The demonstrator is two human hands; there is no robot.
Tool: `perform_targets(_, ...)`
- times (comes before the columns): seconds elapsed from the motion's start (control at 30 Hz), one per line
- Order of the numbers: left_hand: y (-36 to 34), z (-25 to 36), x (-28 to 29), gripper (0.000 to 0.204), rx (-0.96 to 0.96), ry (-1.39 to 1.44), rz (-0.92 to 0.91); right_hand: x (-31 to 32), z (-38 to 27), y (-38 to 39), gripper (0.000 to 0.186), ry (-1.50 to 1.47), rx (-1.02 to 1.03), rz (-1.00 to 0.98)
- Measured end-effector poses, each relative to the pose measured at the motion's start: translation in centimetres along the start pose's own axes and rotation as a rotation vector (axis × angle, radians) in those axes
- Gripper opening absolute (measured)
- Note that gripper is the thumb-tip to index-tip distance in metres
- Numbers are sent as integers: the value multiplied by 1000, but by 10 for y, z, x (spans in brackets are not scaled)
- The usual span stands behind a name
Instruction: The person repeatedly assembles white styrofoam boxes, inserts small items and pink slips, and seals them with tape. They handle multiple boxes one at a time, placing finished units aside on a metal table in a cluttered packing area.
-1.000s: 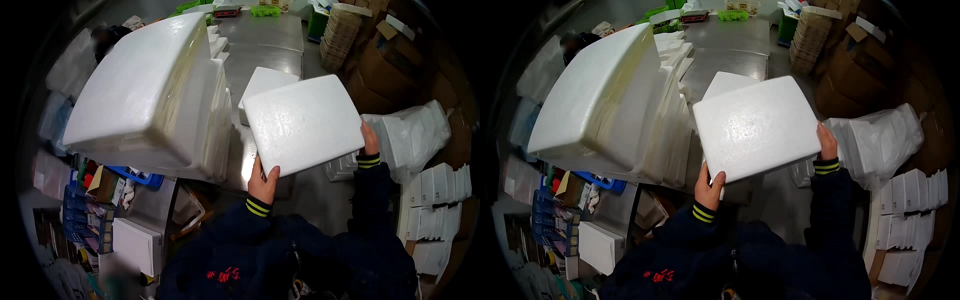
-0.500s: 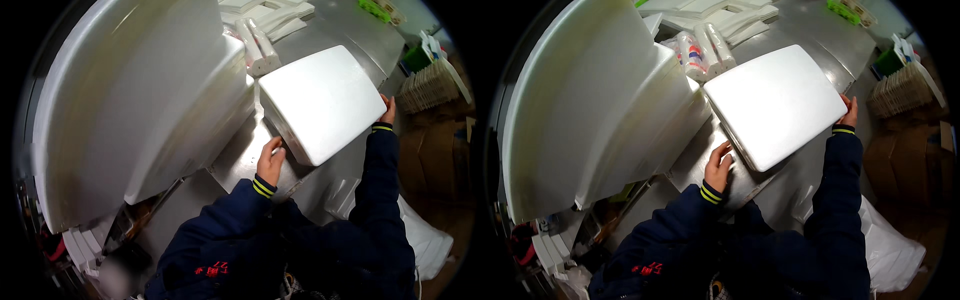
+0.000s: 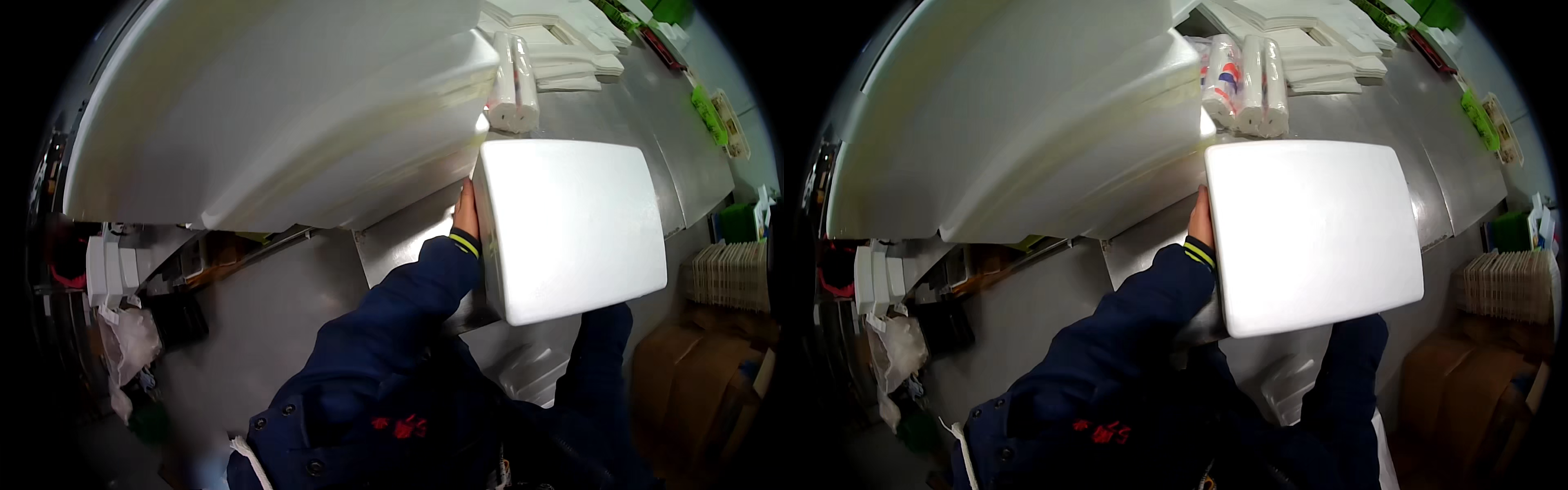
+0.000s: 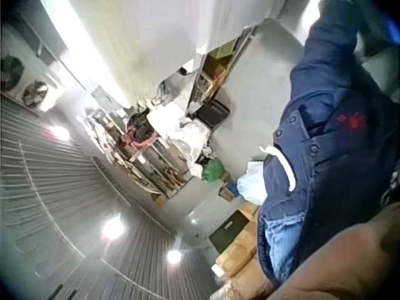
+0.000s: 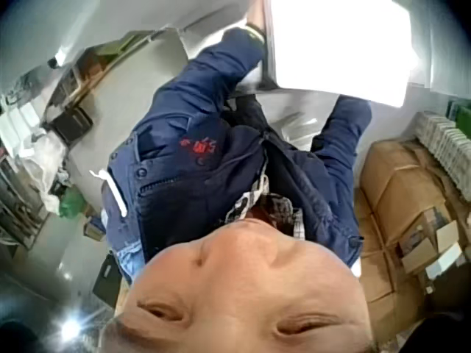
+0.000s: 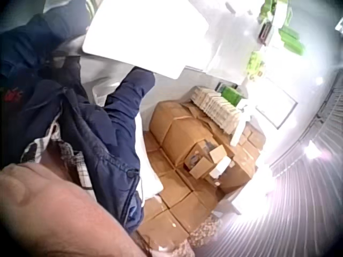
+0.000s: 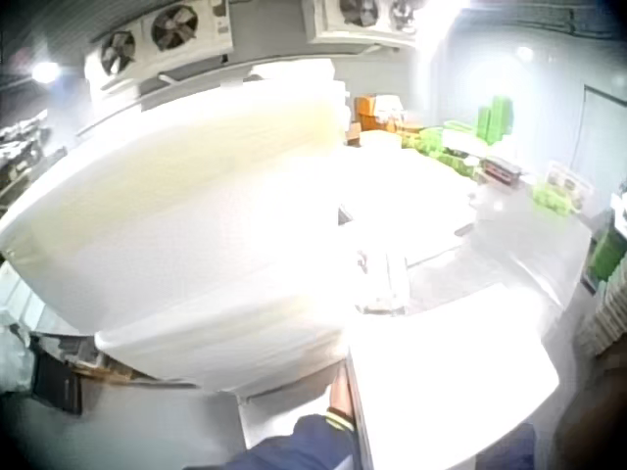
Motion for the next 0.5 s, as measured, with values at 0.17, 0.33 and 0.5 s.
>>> perform_targets(0.17, 95, 23, 65, 75, -45, -171, -55, -24, 16, 22, 47, 3, -23, -2)
perform_targets(0.33, 157, 81, 95, 67, -119, 227, 44, -63, 33, 51, 47, 18, -20, -9)
perform_targets(0.5, 154, 72, 166, 42, -317, -18, 302, -131, 60, 105, 46, 31, -19, -16)
Point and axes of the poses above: each hand's wrist, its own y-axis away from the middle knuckle, its own x-axis out of the back of the hand, z = x × y, the point moved 1 cm from there along -y, towards the middle knuckle, and after that the axes turned 9 degrees about -z, right-handed, at the moved point
